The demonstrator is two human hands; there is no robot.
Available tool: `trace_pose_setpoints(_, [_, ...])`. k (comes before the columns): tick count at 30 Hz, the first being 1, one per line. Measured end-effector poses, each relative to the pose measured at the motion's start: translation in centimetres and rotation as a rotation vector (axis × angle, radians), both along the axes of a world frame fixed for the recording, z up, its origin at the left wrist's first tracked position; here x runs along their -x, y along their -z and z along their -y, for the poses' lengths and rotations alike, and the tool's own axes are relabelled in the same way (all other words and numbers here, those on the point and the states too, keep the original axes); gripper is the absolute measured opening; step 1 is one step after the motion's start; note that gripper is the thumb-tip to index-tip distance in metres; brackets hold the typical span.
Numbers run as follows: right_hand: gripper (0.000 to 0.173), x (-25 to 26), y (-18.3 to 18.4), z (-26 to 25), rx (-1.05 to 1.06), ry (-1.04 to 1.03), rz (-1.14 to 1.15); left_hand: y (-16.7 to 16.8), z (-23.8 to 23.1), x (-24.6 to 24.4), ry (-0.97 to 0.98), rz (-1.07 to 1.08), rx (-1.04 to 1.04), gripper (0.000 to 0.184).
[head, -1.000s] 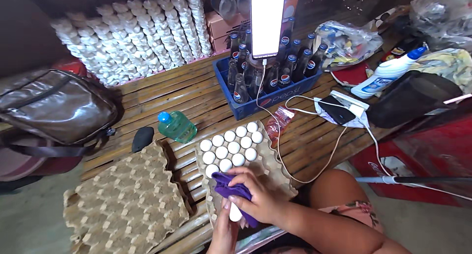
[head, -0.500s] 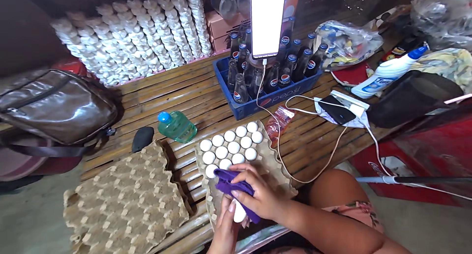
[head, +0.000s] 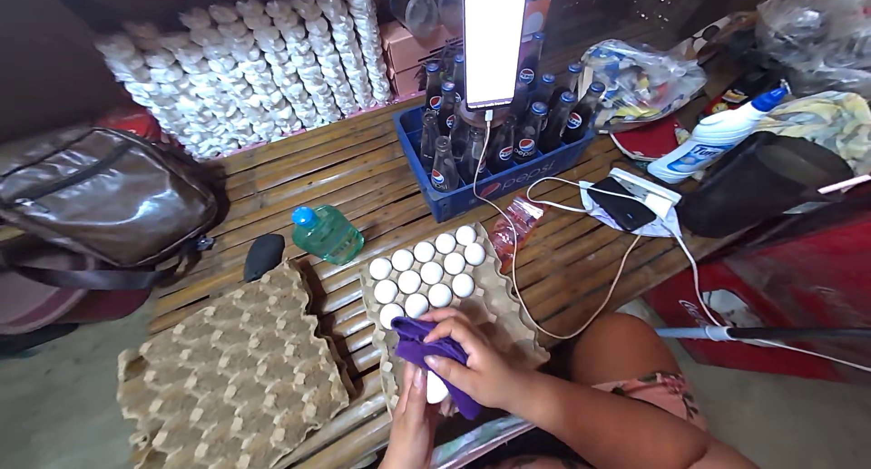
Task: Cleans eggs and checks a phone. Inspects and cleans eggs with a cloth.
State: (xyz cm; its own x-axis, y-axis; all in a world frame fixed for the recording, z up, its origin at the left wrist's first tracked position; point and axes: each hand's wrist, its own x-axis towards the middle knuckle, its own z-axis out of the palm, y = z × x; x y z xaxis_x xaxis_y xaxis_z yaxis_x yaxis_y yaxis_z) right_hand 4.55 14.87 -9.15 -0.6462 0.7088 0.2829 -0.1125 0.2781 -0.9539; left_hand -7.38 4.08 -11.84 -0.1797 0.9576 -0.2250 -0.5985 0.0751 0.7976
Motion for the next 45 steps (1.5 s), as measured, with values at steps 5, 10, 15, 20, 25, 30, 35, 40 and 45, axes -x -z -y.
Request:
trace_pose_setpoints(5, [0.025, -0.1, -0.1, -0.2, 0.063, 0.072, 0.026, 0.6, 0.3, 0.1, 0.093, -0.020, -0.092, 0.043])
trace_pose_setpoints(10, [0.026, 0.3, 0.3, 0.8, 0.019, -0.023, -0.001, 0.0, -0.1, -0.1, -0.116, 0.007, 0.054, 0.080])
trace_pose_setpoints(15, [0.027, 0.3, 0.1, 0.5, -0.051, -0.029, 0.019, -0.1, -0.2, -0.2, -0.120, 0.007, -0.013, 0.074])
trace_pose_setpoints(20, [0.026, -0.1, 0.0, -0.1, 0.021, 0.053, 0.056, 0.9, 0.5, 0.0, 0.071, -0.075, -0.174, 0.046])
trace_pose_setpoints(25, [0.027, 0.1, 0.1, 0.4, -0.030, -0.023, -0.006, -0.7, -0.2, -0.2, -0.117, 0.047, 0.012, 0.060])
trace_pose_setpoints(30, [0.029, 0.1, -0.1, 0.8, -0.150, -0.105, 0.037, -0.8, -0.3, 0.1, -0.158, 0.107, 0.040, 0.059])
trace_pose_setpoints(35, [0.027, -0.1, 0.0, 0.0, -0.034, 0.027, 0.063, -0.2, 0.5, -0.2, 0.012, 0.011, -0.015, 0.056])
trace_pose_setpoints(40, [0.027, -0.1, -0.1, 0.1, 0.003, 0.032, 0.053, 0.0, 0.5, -0.1, -0.003, 0.084, -0.037, 0.046])
trace_pose_setpoints(45, [0.024, 0.0, -0.1, 0.9, -0.119, -0.075, 0.030, -0.8, 0.0, -0.3, -0.153, 0.073, 0.068, 0.043])
